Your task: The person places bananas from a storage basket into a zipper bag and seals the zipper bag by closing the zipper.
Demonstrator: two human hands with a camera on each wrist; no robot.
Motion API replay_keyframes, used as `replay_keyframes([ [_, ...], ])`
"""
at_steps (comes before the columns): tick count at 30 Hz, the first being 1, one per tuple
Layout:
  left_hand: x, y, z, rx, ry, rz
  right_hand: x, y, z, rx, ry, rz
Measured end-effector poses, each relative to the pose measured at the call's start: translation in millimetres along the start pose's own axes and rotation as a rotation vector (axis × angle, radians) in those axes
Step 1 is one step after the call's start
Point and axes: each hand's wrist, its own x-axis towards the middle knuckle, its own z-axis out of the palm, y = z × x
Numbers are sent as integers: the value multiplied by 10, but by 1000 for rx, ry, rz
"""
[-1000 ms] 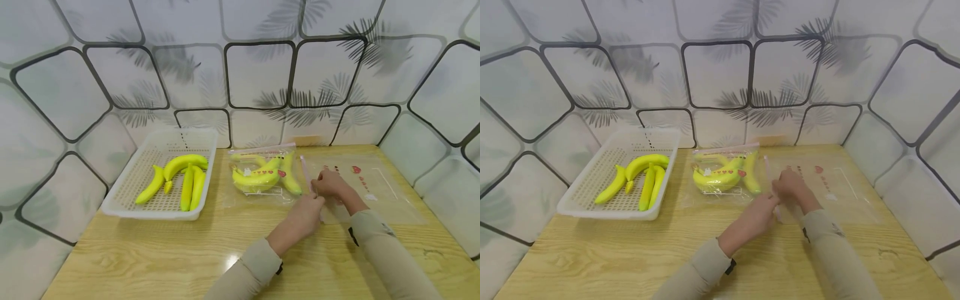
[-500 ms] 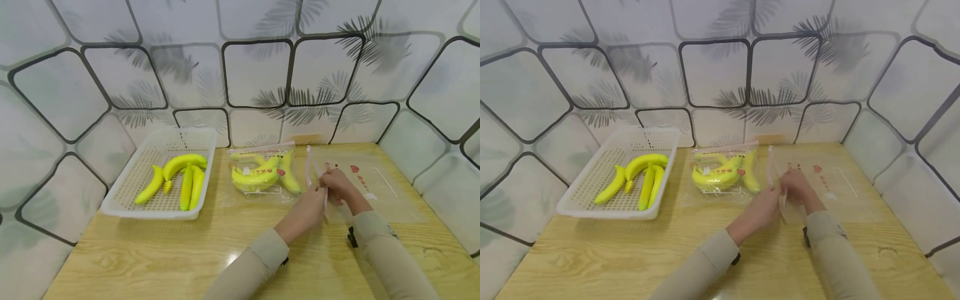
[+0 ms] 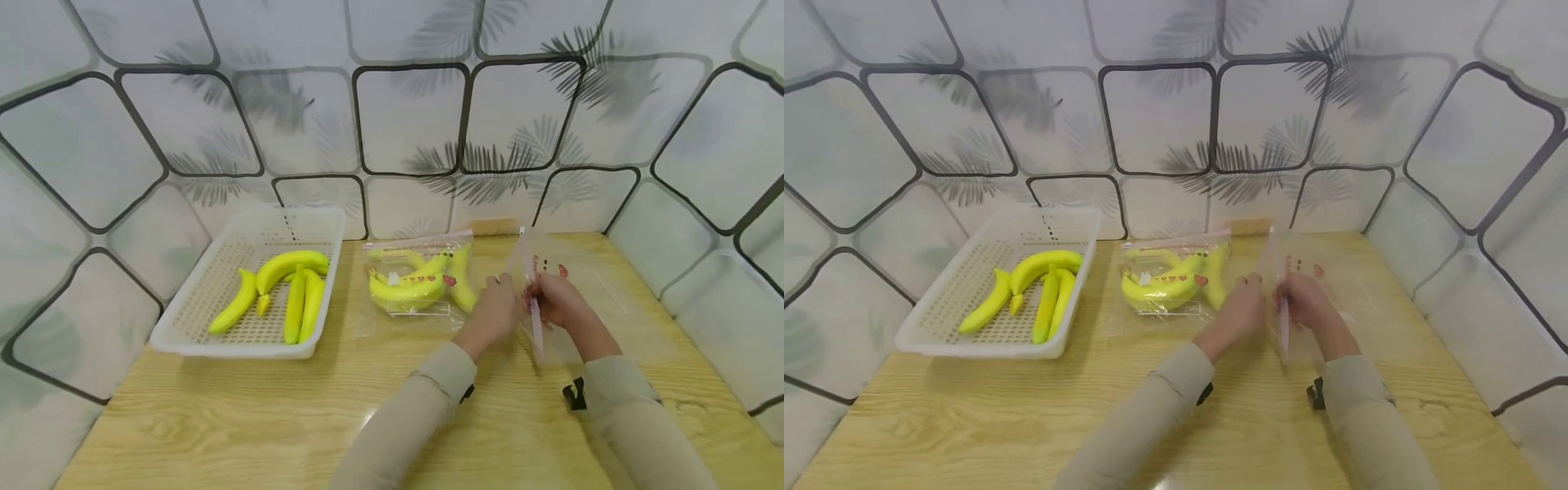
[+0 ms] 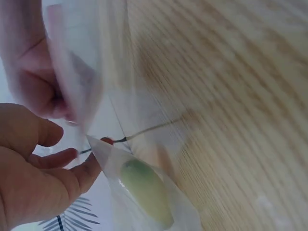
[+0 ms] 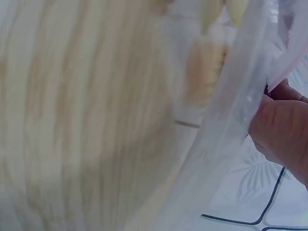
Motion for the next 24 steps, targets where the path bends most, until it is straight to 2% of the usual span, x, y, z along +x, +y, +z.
replay_keyframes([
  [2, 29, -46, -27, -78, 9, -24, -31, -35, 42, 77, -3, -10],
  [6, 20, -137, -70, -188, 72, 61, -123, -90, 132, 211, 9, -43],
  [9, -28, -166, -115, -218, 94, 125, -162, -108, 208, 261, 32, -76],
  [11, -70, -172, -151, -211, 92, 159, -167, -110, 281, 180, 69, -130],
  [13, -106, -174, -176, -193, 89, 189, -175, -104, 358, 12, 131, -206],
  [15, -134, -180, -196, -204, 96, 198, -186, -98, 434, -150, 210, -267],
  [17, -152, -194, -203, -237, 113, 186, -211, -90, 494, -259, 269, -306],
  [21, -167, -256, -202, -387, 160, 163, -267, -73, 567, -326, 301, -343],
  [24, -179, -306, -190, -495, 165, 168, -307, -60, 606, -412, 327, -393],
])
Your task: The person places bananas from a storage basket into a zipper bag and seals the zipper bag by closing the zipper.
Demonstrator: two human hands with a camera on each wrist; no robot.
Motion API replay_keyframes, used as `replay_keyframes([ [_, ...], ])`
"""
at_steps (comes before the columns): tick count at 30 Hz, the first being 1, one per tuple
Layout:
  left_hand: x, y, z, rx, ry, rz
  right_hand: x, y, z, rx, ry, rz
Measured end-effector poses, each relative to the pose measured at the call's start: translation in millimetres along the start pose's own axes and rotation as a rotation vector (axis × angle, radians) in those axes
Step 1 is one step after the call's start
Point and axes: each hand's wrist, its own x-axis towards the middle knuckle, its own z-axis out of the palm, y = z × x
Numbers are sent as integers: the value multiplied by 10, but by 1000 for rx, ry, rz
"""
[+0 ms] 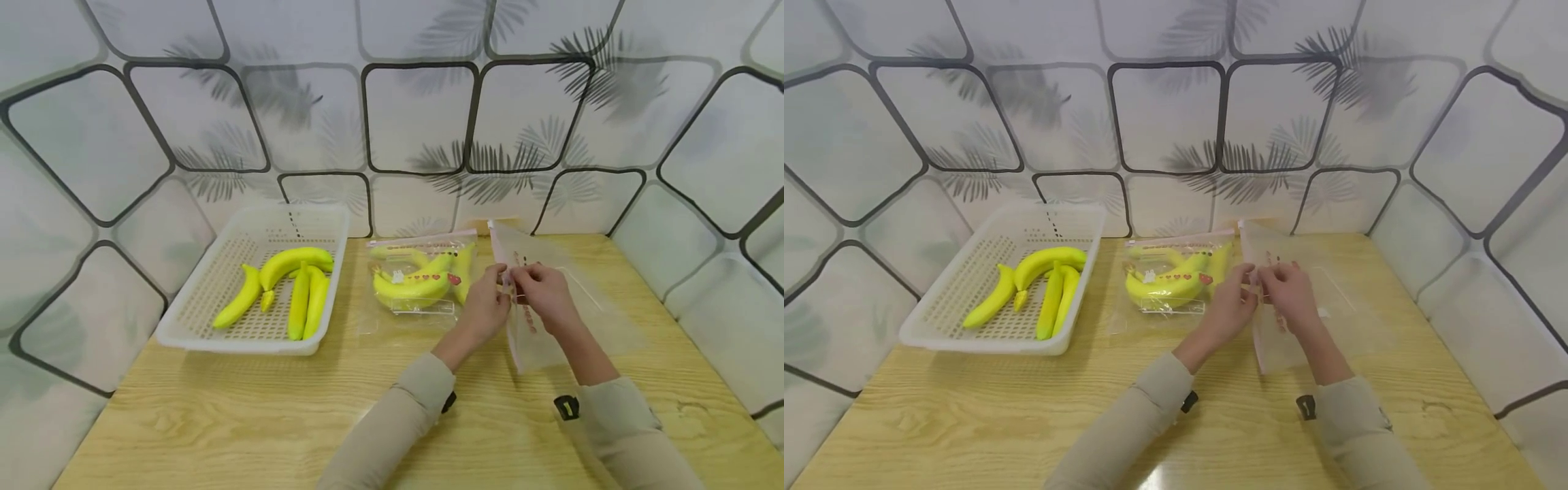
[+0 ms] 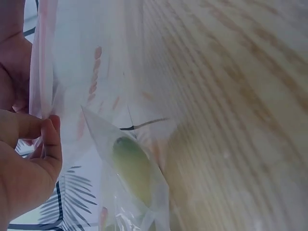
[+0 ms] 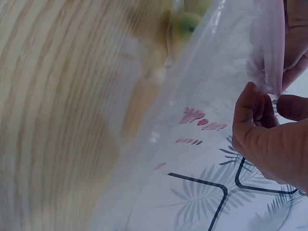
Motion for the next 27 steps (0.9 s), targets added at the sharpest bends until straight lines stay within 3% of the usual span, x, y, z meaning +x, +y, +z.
replay_keyframes([
  [4, -40, -51, -12, -90, 12, 15, -25, -30, 33, -20, 25, -19],
  [7, -79, -61, -32, -123, 32, 28, -34, -54, 25, 61, -18, 25],
  [9, -102, -62, -53, -133, 43, 23, -33, -67, -6, 215, -90, 83],
  [14, -153, -108, -151, -100, 75, 15, -30, -91, -104, 824, -265, 309],
  [17, -189, -162, -254, -65, 80, -15, -29, -104, -119, 1122, -339, 411],
  [21, -259, -207, -450, -166, 9, -90, -33, -125, -65, 1363, -415, 491],
  [24, -320, -218, -642, -272, -55, -129, -35, -149, 15, 1448, -493, 497],
  [27, -384, -222, -833, -291, -72, -150, -45, -190, 97, 1505, -530, 494],
])
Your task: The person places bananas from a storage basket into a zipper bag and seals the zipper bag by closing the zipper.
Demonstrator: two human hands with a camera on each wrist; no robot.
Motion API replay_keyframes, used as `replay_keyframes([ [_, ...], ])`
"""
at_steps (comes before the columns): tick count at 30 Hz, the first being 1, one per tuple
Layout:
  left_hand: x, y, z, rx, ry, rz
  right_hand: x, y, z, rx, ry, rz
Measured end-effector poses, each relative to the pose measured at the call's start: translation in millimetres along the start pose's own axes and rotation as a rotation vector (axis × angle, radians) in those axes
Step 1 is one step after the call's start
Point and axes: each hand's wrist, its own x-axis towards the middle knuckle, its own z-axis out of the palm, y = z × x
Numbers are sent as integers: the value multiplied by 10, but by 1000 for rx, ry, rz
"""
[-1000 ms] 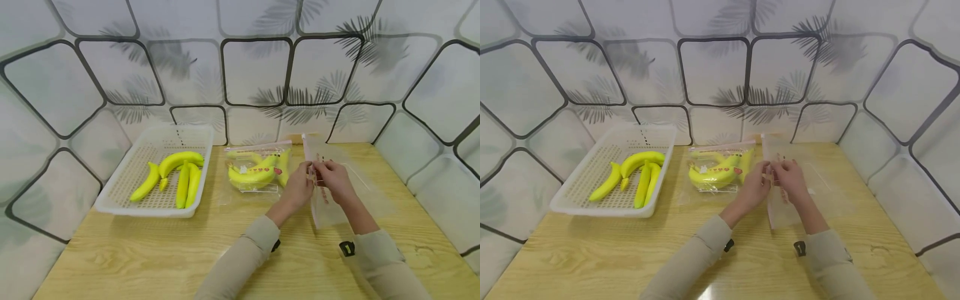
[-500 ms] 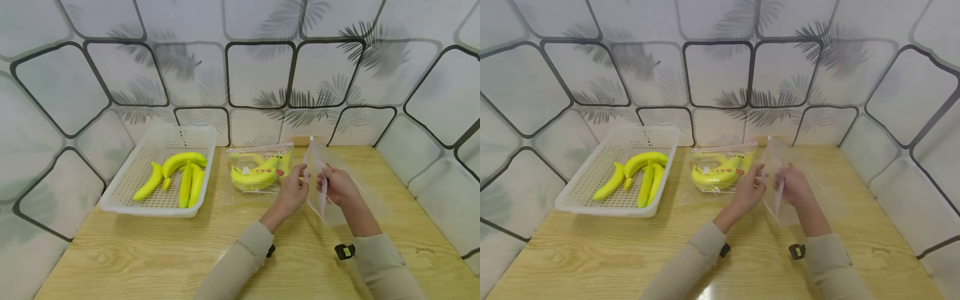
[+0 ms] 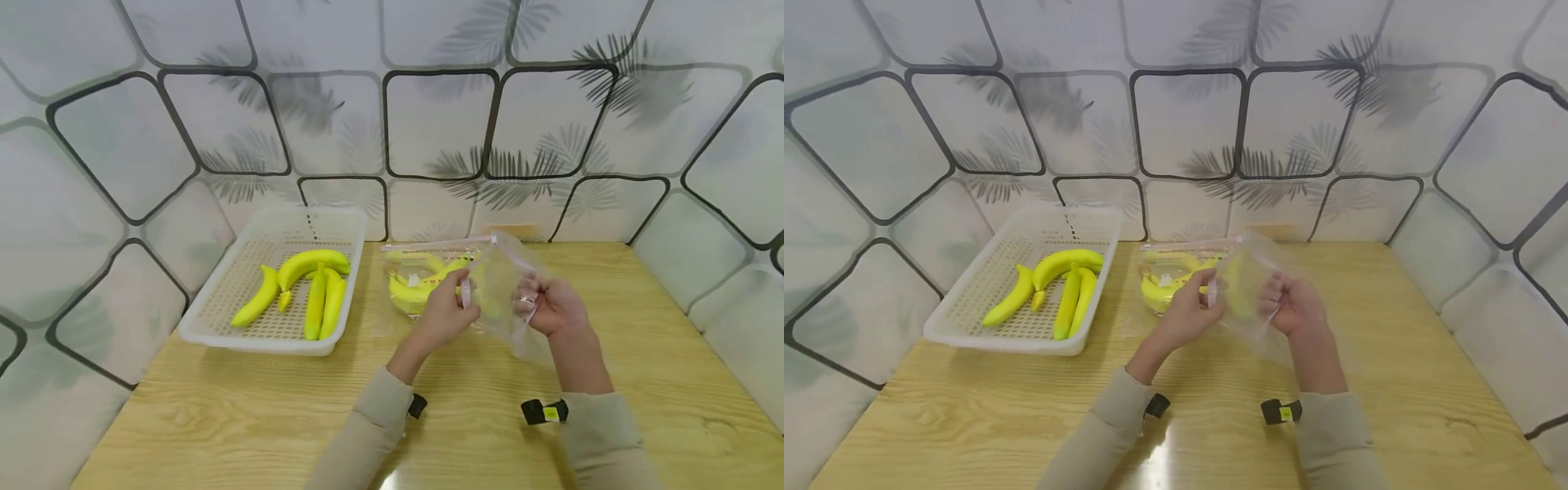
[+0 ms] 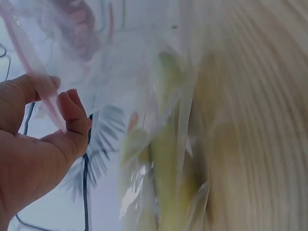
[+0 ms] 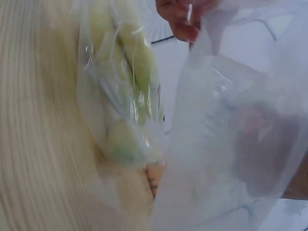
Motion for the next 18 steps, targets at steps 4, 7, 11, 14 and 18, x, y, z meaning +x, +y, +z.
replay_keyframes([
  [4, -61, 10, -170, 48, 47, -18, 40, 92, 66, 22, -3, -21],
  [7, -78, 5, -245, 95, 77, -16, 48, 154, 100, 33, -41, -11],
  [11, -99, 17, -378, 169, 87, -5, 77, 202, 154, 15, -93, 8],
  [14, -128, 16, -508, 198, 90, 4, 129, 254, 212, -105, -60, -19],
  [18, -169, -5, -624, 228, 90, 26, 234, 371, 238, -383, -1, -69],
])
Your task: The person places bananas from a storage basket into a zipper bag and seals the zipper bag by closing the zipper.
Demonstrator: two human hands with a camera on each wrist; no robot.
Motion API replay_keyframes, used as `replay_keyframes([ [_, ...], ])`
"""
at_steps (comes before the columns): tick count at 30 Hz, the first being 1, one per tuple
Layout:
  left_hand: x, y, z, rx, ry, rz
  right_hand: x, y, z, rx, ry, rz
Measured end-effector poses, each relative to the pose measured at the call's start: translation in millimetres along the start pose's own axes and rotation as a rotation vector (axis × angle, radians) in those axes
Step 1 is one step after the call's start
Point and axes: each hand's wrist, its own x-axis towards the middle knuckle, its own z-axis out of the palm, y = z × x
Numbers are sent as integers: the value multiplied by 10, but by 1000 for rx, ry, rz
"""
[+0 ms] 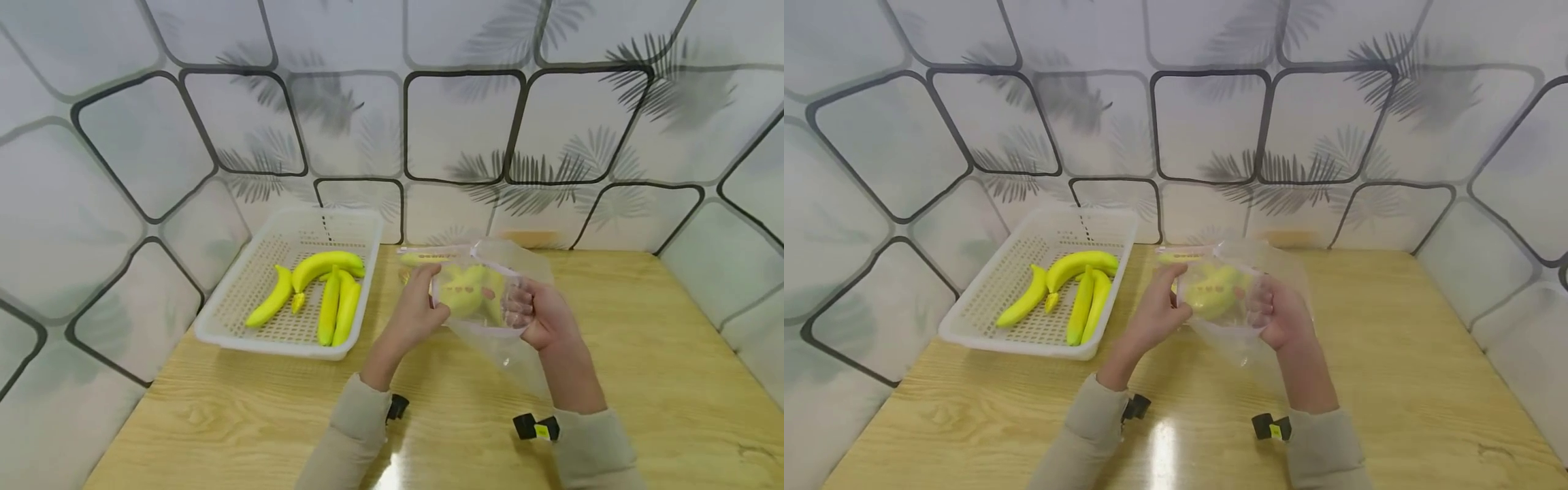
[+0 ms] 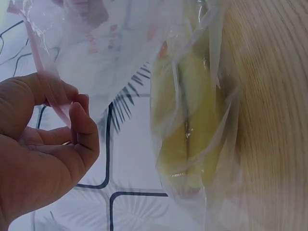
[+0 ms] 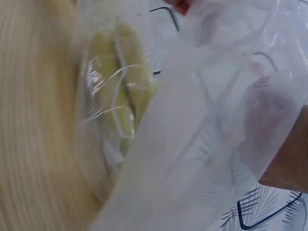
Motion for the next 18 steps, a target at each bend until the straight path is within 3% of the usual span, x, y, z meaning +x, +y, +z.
replay_keyframes([
  [6, -37, -25, -72, -7, 8, 8, 56, 120, 59, -284, 87, -80],
  [11, -44, -66, -132, -1, 25, 8, 98, 153, 123, -405, 35, -114],
  [14, -52, -94, -162, 7, 18, 0, 127, 183, 165, -411, 18, -130],
  [18, -79, -110, -219, -29, -36, -19, 172, 234, 213, -299, 22, -116],
])
